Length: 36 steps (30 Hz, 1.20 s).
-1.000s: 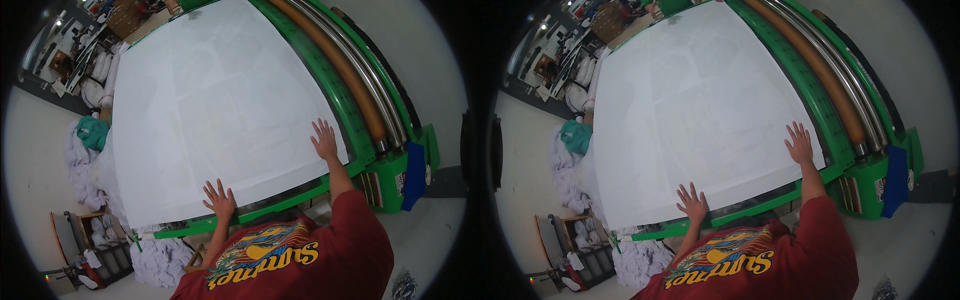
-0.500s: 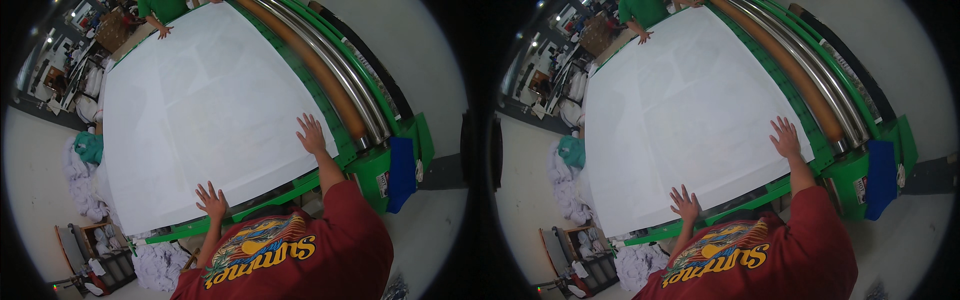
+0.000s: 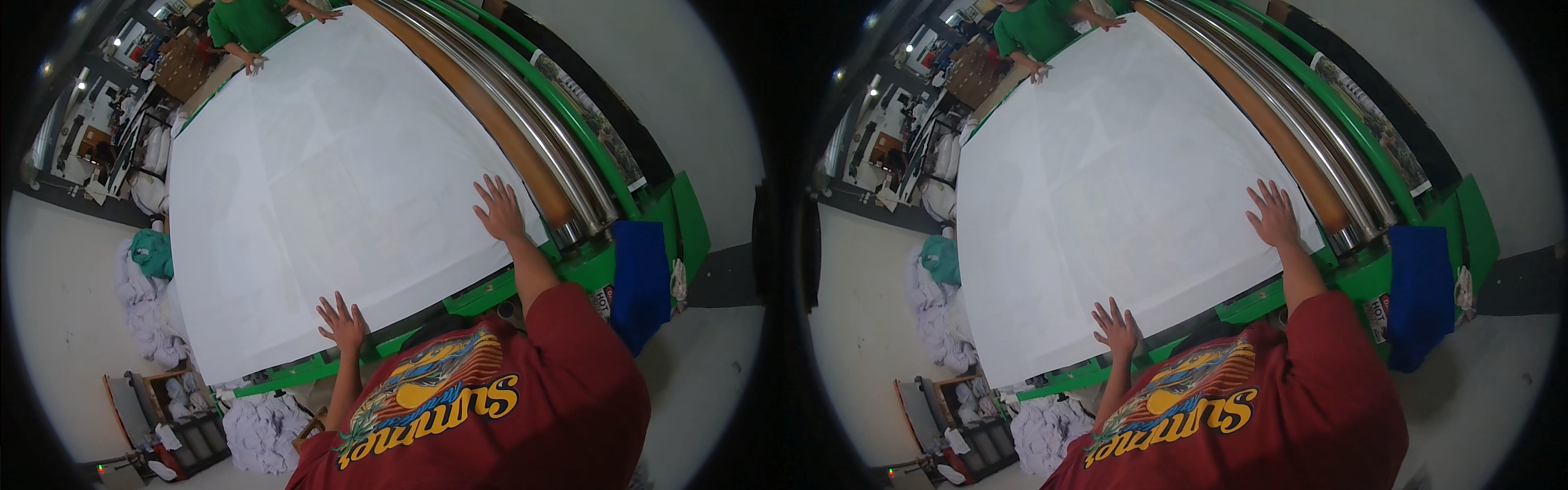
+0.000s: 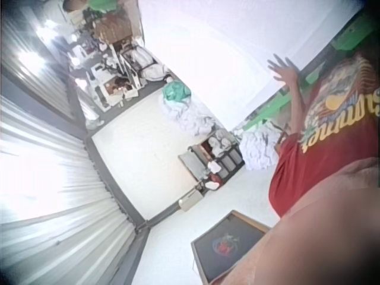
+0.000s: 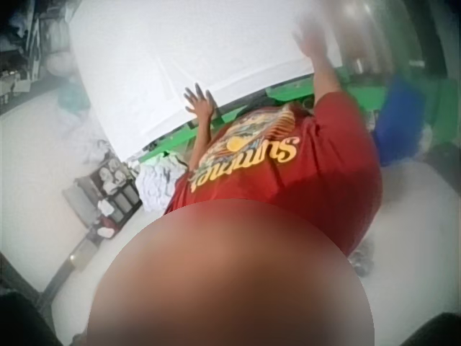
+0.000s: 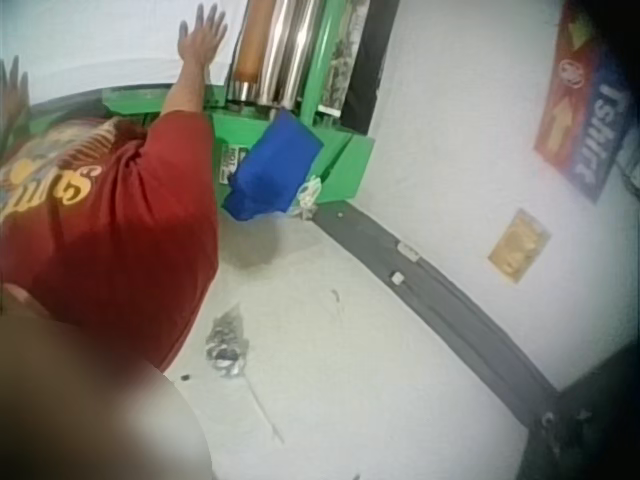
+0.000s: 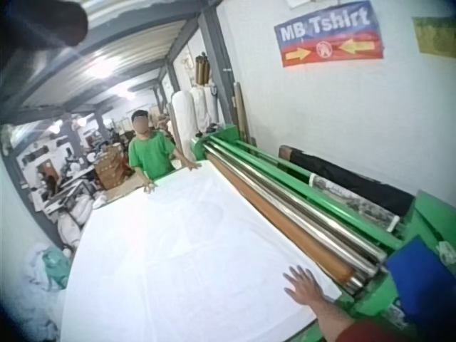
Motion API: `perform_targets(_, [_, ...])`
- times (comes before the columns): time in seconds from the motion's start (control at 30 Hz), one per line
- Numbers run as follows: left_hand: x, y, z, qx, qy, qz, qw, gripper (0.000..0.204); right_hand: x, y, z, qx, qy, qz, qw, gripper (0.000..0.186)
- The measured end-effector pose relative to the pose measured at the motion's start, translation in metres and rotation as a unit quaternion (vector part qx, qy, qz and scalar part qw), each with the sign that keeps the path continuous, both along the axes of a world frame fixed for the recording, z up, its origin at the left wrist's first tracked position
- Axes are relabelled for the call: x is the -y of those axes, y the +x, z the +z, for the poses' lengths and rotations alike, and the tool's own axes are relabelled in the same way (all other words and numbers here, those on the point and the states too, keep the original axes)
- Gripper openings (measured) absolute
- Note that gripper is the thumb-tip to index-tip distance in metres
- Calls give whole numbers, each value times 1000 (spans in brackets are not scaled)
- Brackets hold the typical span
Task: The person uses shears to trim the edges of a large white fabric sheet laid on a green heat press. They then wipe the machine's rollers with a blue cloth and adjust the fabric position.
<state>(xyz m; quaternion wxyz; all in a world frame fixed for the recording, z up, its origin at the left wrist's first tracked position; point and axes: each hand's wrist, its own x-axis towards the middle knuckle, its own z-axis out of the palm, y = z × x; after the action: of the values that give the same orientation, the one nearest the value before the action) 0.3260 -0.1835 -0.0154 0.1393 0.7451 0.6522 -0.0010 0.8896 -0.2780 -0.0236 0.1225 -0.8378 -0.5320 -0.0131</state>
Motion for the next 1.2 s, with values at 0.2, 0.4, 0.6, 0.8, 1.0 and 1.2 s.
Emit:
perform_targets(0.2, [3, 9, -1, -6, -1, 6, 1000, 78, 1, 8, 4, -14, -22, -5, 1000, 74])
perform_targets(0.4, [10, 4, -1, 0, 0, 6, 1000, 79, 5, 4, 15, -25, -39, 4, 999, 76])
perform_targets(0.6, [4, 7, 0, 1, -23, 24, 999, 80, 4, -1, 23, 21, -25, 12, 999, 82])
perform_targets(0.8, [5, 8, 1, 11, 1, 20, 1000, 79, -3, 4, 13, -20, 7, 76, 997, 42])
perform_targets(1.0, [7, 9, -1, 14, 11, 17, 1000, 78, -26, -17, 10, -44, 4, -11, 999, 46])
perform_targets(1.2, [7, 6, -2, 19, 12, 9, 1000, 79, -54, -67, 14, -44, -5, -64, 997, 68])
